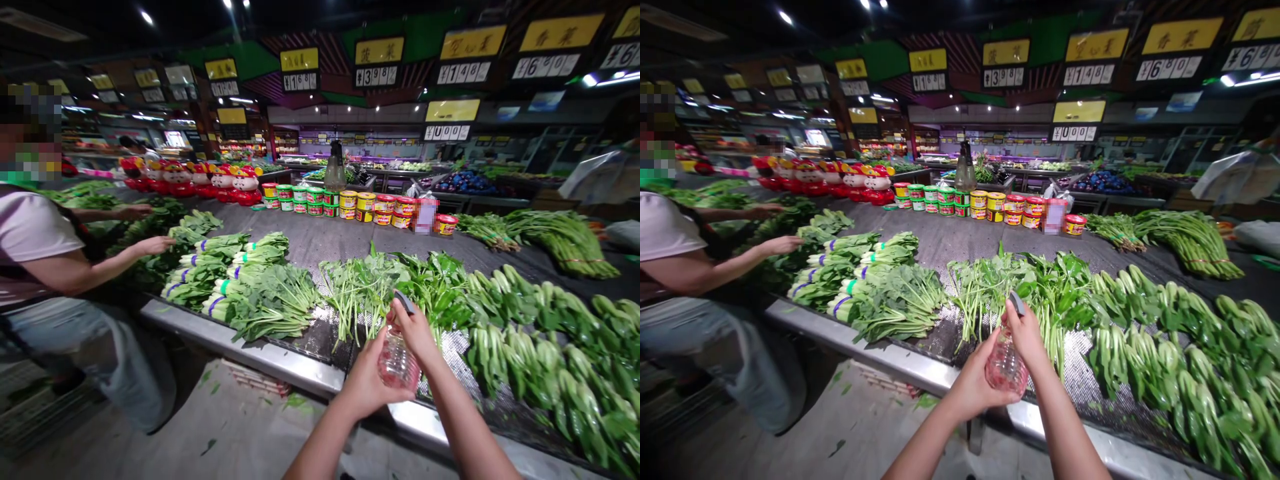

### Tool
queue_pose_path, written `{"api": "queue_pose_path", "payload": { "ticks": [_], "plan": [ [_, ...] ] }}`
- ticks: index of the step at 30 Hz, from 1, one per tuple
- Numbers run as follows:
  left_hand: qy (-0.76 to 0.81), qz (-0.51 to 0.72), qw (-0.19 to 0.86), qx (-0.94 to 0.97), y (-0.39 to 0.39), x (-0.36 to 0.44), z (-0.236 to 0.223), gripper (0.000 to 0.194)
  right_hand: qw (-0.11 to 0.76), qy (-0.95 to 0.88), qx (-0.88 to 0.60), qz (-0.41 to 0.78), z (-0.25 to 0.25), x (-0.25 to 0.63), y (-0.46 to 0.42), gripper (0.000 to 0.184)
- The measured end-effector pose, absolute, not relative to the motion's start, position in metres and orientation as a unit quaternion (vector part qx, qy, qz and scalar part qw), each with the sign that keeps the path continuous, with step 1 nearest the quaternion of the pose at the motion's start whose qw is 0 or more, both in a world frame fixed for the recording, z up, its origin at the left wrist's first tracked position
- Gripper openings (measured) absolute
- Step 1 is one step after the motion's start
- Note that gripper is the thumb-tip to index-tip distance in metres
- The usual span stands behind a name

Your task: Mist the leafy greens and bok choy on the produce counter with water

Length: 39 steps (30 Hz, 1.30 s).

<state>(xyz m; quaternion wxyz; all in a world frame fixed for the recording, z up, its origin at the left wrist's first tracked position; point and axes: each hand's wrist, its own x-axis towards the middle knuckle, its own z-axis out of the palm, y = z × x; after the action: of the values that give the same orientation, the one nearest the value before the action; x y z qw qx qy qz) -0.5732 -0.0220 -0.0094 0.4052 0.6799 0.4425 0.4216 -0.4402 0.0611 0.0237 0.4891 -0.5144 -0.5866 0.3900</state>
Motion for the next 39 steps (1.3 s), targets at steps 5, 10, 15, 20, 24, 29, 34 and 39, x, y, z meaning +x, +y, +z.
{"api": "queue_pose_path", "payload": {
  "ticks": [5,10,15,20,24,29,34,39],
  "plan": [
    [0.453,0.424,0.409,0.669,-0.026,-0.578,-0.004,0.113,0.497,-0.573,-0.502,0.415,0.025,-0.446,0.061,0.056],
    [0.455,0.426,0.420,0.660,-0.030,-0.587,-0.005,0.112,0.489,-0.582,-0.490,0.427,0.027,-0.459,0.062,0.051],
    [0.452,0.432,0.422,0.656,-0.033,-0.600,-0.014,0.112,0.476,-0.604,-0.513,0.382,0.021,-0.471,0.058,0.047],
    [0.453,0.417,0.424,0.664,-0.037,-0.611,-0.020,0.111,0.494,-0.582,-0.524,0.378,0.011,-0.480,0.051,0.047],
    [0.457,0.412,0.419,0.667,-0.040,-0.616,-0.019,0.112,0.516,-0.553,-0.506,0.414,0.006,-0.486,0.049,0.052],
    [0.462,0.402,0.407,0.678,-0.043,-0.621,-0.016,0.110,0.526,-0.513,-0.463,0.496,0.007,-0.493,0.042,0.058],
    [0.473,0.389,0.400,0.682,-0.047,-0.629,-0.019,0.114,0.534,-0.502,-0.455,0.505,0.005,-0.501,0.032,0.057],
    [0.478,0.382,0.414,0.674,-0.050,-0.638,-0.029,0.126,0.544,-0.521,-0.473,0.457,0.000,-0.509,0.030,0.050]
  ]
}}
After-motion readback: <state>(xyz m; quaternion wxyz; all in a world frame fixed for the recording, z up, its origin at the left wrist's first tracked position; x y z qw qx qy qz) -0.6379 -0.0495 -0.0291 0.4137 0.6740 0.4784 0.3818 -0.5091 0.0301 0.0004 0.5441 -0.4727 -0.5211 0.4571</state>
